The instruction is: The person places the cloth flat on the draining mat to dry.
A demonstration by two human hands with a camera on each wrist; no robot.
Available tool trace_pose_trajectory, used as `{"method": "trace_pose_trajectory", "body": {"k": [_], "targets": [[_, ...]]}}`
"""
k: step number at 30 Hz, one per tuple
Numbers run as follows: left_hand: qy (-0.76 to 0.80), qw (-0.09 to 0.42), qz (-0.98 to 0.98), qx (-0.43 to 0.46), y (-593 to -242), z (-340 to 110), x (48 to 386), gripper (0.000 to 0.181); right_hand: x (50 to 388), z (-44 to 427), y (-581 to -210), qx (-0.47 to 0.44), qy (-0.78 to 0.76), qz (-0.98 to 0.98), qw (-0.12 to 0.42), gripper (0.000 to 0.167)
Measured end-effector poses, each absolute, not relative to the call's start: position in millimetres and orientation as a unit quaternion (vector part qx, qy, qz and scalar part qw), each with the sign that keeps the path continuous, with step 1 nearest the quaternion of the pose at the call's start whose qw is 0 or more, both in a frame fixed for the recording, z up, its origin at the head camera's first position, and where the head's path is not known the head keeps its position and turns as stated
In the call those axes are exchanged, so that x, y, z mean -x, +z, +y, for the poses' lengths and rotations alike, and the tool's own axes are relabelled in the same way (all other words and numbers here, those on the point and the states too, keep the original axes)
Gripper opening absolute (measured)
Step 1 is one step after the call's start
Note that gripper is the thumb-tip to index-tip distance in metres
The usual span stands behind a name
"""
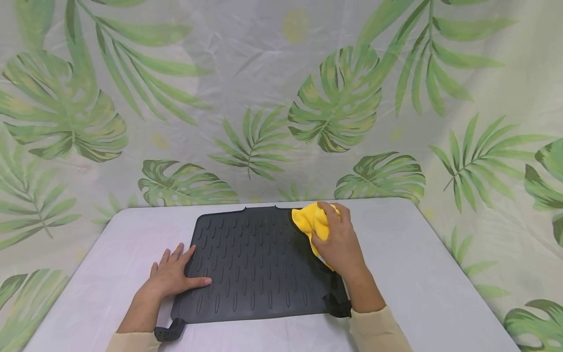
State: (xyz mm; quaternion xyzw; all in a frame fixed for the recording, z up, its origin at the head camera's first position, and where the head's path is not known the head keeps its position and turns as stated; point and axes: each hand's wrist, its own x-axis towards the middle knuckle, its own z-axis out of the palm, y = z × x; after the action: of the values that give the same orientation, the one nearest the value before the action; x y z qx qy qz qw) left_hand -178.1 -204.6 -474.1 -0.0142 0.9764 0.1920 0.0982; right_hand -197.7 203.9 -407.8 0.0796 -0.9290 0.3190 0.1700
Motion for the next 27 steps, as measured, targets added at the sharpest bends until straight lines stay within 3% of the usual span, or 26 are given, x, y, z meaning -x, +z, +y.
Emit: {"method": "trace_pose_trajectory", "body": {"k": [27], "targets": [[0.191, 0.104, 0.976, 0.01, -471.5, -204.1, 177.2, 0.124, 195.8, 183.9, -414.1, -0.137, 0.301, -0.921, 0.204, 0.072]]}}
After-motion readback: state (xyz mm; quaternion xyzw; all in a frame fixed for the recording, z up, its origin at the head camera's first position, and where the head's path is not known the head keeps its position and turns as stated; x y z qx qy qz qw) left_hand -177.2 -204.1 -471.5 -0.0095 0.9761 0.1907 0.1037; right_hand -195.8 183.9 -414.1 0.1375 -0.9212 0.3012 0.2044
